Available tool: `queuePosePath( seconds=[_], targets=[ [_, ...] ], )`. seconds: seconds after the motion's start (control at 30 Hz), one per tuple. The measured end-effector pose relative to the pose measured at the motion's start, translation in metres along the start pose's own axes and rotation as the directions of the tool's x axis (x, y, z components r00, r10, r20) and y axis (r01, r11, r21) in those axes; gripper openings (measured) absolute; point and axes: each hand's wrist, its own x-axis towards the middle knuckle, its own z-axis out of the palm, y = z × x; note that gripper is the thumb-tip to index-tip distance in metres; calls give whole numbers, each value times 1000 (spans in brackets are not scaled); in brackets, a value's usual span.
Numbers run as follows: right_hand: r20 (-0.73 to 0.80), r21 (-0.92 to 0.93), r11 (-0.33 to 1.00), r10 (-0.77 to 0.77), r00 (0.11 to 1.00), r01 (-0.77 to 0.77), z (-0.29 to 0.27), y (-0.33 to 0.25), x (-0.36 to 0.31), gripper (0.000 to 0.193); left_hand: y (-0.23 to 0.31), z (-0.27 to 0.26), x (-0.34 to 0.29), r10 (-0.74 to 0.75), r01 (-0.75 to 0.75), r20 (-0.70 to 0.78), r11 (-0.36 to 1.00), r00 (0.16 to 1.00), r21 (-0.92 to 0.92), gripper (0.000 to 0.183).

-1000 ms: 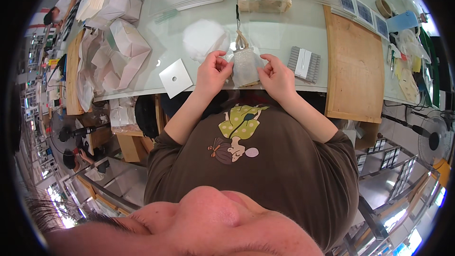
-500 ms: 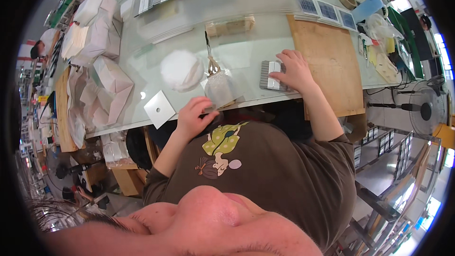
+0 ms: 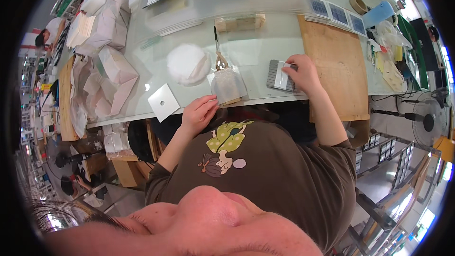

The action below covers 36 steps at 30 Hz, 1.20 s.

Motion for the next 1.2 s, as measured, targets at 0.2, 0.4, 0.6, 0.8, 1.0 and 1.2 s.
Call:
queuePosePath(
  seconds=[0.2,0.4,0.6,0.8,1.0,1.2],
  targets=[
    [146,353,906,192,970,-233,-10,-24,14,18,-4,5,-6,-10,10,-50,1000,999,-6,19],
    [296,556,809,19,955,-188,30,-97,26,19,-9,2,-8,1,-2,-54,1000,999,-4,15],
    [514,492,827,-24,857,-272,77,-119,39,19,-9,3,-12,-22,22,-34,1000,999,-13,18],
    [459,438,878,-36,887,-191,84,-121,38,20,-11,5,-14,-20,17,-70,999,997,-42,23],
    [452,433,881,-29,891,-191,86,-119,38,22,-11,4,-13,-3,1,-55,999,999,-33,24],
    [452,425,885,-26,892,-189,86,-119,38,22,-10,3,-12,3,-3,-39,1000,999,-11,25]
  ],
)
